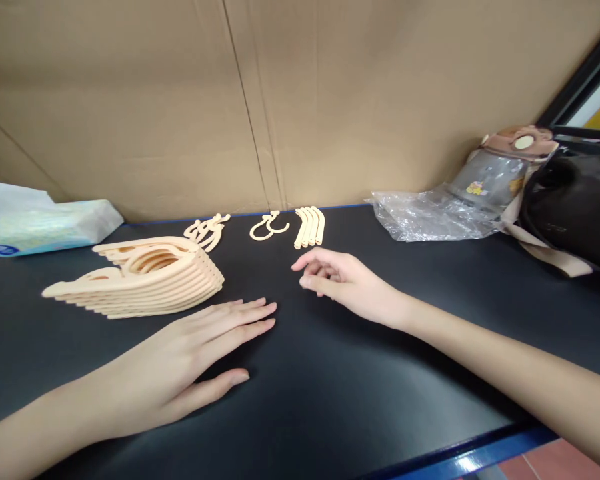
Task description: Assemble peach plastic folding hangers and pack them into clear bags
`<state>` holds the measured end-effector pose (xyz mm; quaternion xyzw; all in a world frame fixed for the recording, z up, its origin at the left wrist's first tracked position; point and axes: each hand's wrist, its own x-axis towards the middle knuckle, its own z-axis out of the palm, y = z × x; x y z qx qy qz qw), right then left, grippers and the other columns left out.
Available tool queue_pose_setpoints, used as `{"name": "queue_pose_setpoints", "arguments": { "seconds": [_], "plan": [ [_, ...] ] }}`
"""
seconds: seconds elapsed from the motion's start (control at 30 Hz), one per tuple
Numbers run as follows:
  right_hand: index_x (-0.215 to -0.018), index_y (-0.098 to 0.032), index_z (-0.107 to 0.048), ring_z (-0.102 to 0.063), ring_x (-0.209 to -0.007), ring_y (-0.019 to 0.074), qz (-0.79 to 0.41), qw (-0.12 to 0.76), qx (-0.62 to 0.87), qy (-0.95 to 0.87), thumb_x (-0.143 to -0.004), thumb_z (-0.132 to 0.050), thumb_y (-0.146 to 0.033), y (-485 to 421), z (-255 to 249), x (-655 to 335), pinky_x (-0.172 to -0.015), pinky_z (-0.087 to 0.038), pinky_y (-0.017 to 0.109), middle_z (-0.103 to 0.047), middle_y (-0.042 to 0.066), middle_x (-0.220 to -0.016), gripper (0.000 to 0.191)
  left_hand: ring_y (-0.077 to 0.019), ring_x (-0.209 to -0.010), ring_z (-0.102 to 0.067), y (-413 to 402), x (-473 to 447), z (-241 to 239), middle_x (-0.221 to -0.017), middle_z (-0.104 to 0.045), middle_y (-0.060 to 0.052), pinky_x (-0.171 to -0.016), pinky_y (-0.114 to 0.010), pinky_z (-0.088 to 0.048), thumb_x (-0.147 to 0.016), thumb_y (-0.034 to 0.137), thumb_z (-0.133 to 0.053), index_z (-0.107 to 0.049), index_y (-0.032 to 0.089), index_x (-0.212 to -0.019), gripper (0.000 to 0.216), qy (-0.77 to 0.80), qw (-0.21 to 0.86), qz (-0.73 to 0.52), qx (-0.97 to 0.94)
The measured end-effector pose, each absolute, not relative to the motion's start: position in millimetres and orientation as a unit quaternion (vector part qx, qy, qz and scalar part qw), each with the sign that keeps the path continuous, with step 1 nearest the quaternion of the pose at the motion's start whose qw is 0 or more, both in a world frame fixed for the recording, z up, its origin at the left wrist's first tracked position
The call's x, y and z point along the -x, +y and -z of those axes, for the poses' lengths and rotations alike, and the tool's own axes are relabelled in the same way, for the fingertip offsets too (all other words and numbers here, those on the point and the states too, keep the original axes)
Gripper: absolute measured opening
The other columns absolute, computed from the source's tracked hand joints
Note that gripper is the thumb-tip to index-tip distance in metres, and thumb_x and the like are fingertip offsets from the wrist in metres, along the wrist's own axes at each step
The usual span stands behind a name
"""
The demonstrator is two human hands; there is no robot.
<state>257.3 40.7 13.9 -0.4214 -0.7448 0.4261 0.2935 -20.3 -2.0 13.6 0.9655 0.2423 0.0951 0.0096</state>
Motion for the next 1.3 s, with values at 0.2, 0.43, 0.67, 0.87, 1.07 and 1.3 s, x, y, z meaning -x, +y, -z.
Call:
{"name": "queue_pose_setpoints", "arguments": {
  "seconds": [0.2,0.43,0.67,0.87,1.07,1.3],
  "plan": [
    [-0.139,-0.019,-0.049,-0.051,-0.128,0.0303,-0.045,0.240,0.431,-0.869,-0.096,-0.047,-0.042,80,-5,-281,-0.104,-0.044,0.050,-0.053,0.013,-0.142,0.049,-0.0242,-0.133,-0.052,-2,19,-18,-0.146,-0.053,-0.008,-0.111,-0.042,-0.045,-0.101,0.032,-0.046,-0.051,0.016,-0.140,0.042,0.235,-0.010,-0.086,-0.968],
    [-0.139,-0.020,-0.054,-0.044,-0.138,0.0294,0.005,0.159,0.402,-0.902,-0.101,-0.035,-0.047,95,-3,-286,-0.112,-0.035,0.052,-0.050,0.012,-0.149,0.050,-0.0261,-0.131,-0.054,-3,19,-18,-0.144,-0.055,-0.010,-0.108,-0.043,-0.047,-0.100,0.029,-0.048,-0.052,0.015,-0.139,0.041,0.234,-0.014,-0.090,-0.968],
    [-0.133,-0.015,-0.058,-0.051,-0.130,0.0310,0.033,0.140,0.450,-0.881,-0.101,-0.034,-0.048,88,-5,-284,-0.108,-0.041,0.050,-0.054,0.016,-0.143,0.051,-0.0244,-0.131,-0.055,-3,19,-18,-0.144,-0.056,-0.009,-0.109,-0.040,-0.047,-0.100,0.029,-0.048,-0.052,0.016,-0.139,0.041,0.235,-0.014,-0.097,-0.967],
    [-0.117,-0.015,-0.065,-0.066,-0.103,0.0320,0.079,0.099,0.542,-0.831,-0.100,-0.037,-0.048,83,-10,-283,-0.081,-0.053,0.043,-0.066,0.016,-0.121,0.047,-0.0255,-0.131,-0.054,-5,19,-18,-0.145,-0.055,-0.009,-0.108,-0.043,-0.048,-0.101,0.030,-0.046,-0.052,0.015,-0.139,0.041,0.237,-0.023,-0.087,-0.967],
    [-0.113,-0.020,-0.063,-0.066,-0.089,0.0277,0.123,0.061,0.592,-0.794,-0.098,-0.041,-0.044,85,-16,-287,-0.060,-0.042,0.032,-0.068,0.013,-0.110,0.036,-0.0247,-0.131,-0.054,-3,18,-19,-0.145,-0.054,-0.009,-0.108,-0.042,-0.047,-0.101,0.029,-0.047,-0.051,0.016,-0.140,0.041,0.237,-0.020,-0.084,-0.968],
    [-0.090,-0.020,-0.058,-0.061,-0.066,0.0237,0.141,0.052,0.637,-0.756,-0.095,-0.043,-0.039,87,-19,-290,-0.051,-0.027,0.031,-0.067,0.010,-0.081,0.025,-0.0251,-0.130,-0.056,-2,18,-20,-0.143,-0.056,-0.009,-0.108,-0.040,-0.047,-0.100,0.028,-0.049,-0.053,0.016,-0.138,0.040,0.237,-0.012,-0.090,-0.967]
  ]
}}
